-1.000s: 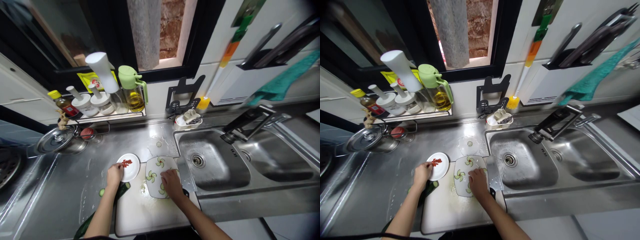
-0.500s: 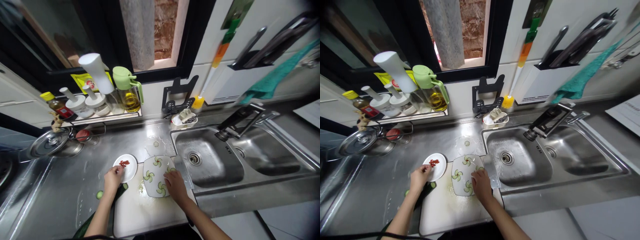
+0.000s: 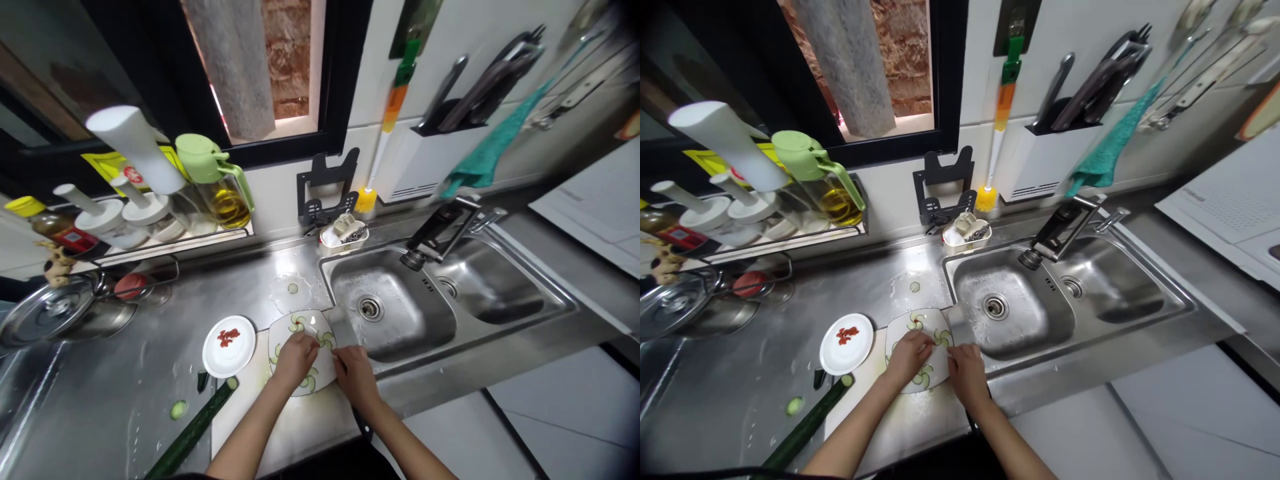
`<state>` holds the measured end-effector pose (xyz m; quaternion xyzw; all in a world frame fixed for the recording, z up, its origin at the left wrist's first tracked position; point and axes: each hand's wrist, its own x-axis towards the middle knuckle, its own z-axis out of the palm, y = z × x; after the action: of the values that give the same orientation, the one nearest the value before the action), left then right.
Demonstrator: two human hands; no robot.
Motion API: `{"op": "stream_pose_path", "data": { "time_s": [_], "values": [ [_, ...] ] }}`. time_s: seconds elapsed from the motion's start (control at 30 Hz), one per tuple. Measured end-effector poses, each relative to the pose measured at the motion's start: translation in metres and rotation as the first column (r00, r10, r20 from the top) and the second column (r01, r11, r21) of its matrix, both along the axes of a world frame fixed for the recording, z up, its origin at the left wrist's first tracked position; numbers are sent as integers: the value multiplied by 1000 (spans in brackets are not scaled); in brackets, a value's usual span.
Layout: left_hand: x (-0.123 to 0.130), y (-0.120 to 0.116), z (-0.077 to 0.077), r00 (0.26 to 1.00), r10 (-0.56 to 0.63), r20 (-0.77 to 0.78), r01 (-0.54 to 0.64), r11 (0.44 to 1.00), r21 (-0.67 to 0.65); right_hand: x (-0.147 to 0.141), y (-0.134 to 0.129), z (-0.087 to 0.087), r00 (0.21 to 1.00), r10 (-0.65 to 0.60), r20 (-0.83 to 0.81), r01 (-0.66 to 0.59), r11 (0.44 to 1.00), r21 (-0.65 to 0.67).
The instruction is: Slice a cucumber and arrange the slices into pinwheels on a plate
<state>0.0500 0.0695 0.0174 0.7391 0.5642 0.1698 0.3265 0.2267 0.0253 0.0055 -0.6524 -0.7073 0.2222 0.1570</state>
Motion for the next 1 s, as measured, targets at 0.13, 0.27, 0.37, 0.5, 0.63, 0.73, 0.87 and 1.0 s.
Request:
{"op": "stream_pose_path", "data": {
  "time_s": [0.13,0.27,0.37,0.5,0.63,0.73,0.87,1.0],
  "values": [
    [13,11,-7,989,-98,-113,98,995,-4,-4,4,0,999,-8,-32,7,1000,-17],
    [19,14,-13,972,-141,-189,145,989,5,-8,8,0,999,-11,-37,10,1000,-27],
    [21,14,-18,968,-145,-207,154,988,26,-8,9,-1,999,-8,-31,8,1000,-5],
    [22,15,-22,968,-146,-203,161,985,59,-8,9,-4,1000,8,-4,-8,1000,5],
    [22,16,-24,970,-142,-196,157,986,64,-8,10,-6,999,17,28,-17,1000,-13],
    [21,17,-25,972,-138,-192,151,987,56,-9,12,-8,998,21,52,-19,999,-40],
    [20,17,-26,974,-141,-178,152,987,44,-10,14,-9,997,21,72,-17,999,-51],
    [20,17,-25,976,-145,-164,154,987,40,-10,14,-10,996,21,91,-17,999,-41]
  ]
}}
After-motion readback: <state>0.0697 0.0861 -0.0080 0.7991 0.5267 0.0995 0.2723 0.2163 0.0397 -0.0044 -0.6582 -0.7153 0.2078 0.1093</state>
